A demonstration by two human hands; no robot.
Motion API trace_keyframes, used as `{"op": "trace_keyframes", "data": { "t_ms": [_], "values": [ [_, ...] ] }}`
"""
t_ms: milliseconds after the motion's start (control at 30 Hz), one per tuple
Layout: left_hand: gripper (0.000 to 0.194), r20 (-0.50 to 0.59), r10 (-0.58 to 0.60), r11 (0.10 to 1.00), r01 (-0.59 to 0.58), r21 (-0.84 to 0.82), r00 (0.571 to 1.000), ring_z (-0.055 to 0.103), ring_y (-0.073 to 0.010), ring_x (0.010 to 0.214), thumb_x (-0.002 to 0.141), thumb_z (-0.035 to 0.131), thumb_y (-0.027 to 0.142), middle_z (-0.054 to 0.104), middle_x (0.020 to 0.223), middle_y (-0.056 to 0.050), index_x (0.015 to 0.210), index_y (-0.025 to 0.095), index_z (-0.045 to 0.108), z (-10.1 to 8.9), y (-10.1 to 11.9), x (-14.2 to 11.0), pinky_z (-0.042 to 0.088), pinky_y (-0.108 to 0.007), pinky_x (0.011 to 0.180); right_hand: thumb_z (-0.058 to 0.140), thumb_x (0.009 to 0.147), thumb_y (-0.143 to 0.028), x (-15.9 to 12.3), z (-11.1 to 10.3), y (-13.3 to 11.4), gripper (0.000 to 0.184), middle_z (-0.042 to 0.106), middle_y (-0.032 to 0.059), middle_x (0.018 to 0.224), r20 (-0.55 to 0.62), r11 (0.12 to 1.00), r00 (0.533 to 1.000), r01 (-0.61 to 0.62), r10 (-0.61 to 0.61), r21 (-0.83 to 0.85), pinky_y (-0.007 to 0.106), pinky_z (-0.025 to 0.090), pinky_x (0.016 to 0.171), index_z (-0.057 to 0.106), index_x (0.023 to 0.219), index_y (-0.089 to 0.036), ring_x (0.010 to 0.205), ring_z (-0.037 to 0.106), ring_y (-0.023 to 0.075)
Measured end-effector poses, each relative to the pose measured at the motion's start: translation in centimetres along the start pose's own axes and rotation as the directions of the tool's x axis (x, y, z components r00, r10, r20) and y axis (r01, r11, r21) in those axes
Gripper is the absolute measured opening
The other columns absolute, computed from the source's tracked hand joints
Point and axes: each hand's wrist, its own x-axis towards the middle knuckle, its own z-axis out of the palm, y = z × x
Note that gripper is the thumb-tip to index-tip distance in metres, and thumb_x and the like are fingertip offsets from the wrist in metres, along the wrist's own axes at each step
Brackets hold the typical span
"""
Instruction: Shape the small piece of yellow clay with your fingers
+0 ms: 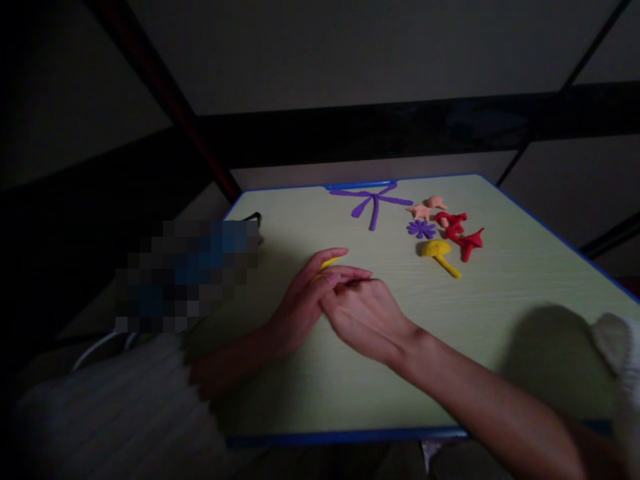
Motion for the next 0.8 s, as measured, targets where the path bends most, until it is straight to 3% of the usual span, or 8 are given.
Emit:
{"op": "trace_keyframes", "data": {
  "t_ms": [167, 300, 500, 600, 800],
  "values": [
    [0.034, -0.026, 0.036, 0.999, -0.037, -0.032, 0.999, 0.059, -0.0239, 0.103, 0.078, 0.052, 0.027, 0.069, 0.094, -0.007, 0.111, 0.022, 0.044, -0.07, -0.05, 0.09, 0.038, -0.043, 0.096, 0.036, 0.082, -0.015, -0.04, -0.03, 0.18, 0.022, 0.064, 0.0088, 0.071, 0.061, 0.995, 0.998, -0.008, 0.002, 0.1, 0.03, 0.018, 0.046, 0.055, 0.092, -0.011, 0.05, 0.046, 0.0124],
    [0.041, 0.03, 0.055, 0.998, -0.054, -0.038, 0.998, 0.06, -0.0217, 0.103, 0.076, 0.055, 0.022, 0.068, 0.099, -0.005, 0.114, 0.024, 0.041, -0.15, 0.25, 0.23, 0.038, -0.041, 0.097, 0.038, 0.083, -0.021, -0.11, 0.06, 0.49, 0.02, 0.064, 0.0062, 0.069, 0.059, 0.983, 0.998, -0.011, 0.0, 0.185, 0.029, 0.019, 0.047, 0.057, 0.083, -0.014, 0.049, 0.045, 0.0117],
    [0.041, -0.077, 0.001, 0.996, -0.008, -0.087, 0.997, 0.061, -0.0225, 0.1, 0.075, 0.056, 0.031, 0.067, 0.098, -0.01, 0.111, 0.019, 0.041, 0.17, 0.55, 0.22, 0.039, -0.041, 0.096, 0.036, 0.082, -0.015, -0.06, 0.16, 0.43, 0.022, 0.06, 0.0062, 0.061, 0.07, 0.999, 0.998, -0.012, 0.01, 0.035, 0.03, 0.014, 0.043, 0.058, 0.085, -0.013, 0.042, 0.038, 0.0113],
    [0.039, -0.058, -0.004, 1.0, 0.002, -0.026, 0.998, 0.06, -0.023, 0.103, 0.078, 0.054, 0.033, 0.069, 0.094, -0.01, 0.111, 0.017, 0.042, 0.27, 0.45, 0.13, 0.04, -0.041, 0.095, 0.035, 0.08, -0.01, 0.0, 0.25, 0.34, 0.024, 0.06, 0.0086, 0.062, 0.032, 1.0, 0.999, -0.012, 0.011, 0.029, 0.03, 0.017, 0.044, 0.058, 0.088, -0.01, 0.046, 0.04, 0.0123],
    [0.039, 0.078, 0.022, 0.999, -0.019, -0.046, 0.997, 0.06, -0.0228, 0.102, 0.08, 0.049, 0.032, 0.069, 0.095, -0.009, 0.115, 0.02, 0.038, -0.26, 0.44, 0.18, 0.04, -0.041, 0.095, 0.036, 0.082, -0.018, 0.0, 0.41, 0.71, 0.022, 0.061, 0.0075, 0.071, -0.002, 0.943, 0.997, 0.079, -0.083, 0.323, 0.03, 0.03, 0.057, 0.057, 0.079, -0.013, 0.058, 0.047, 0.0139]
  ]
}}
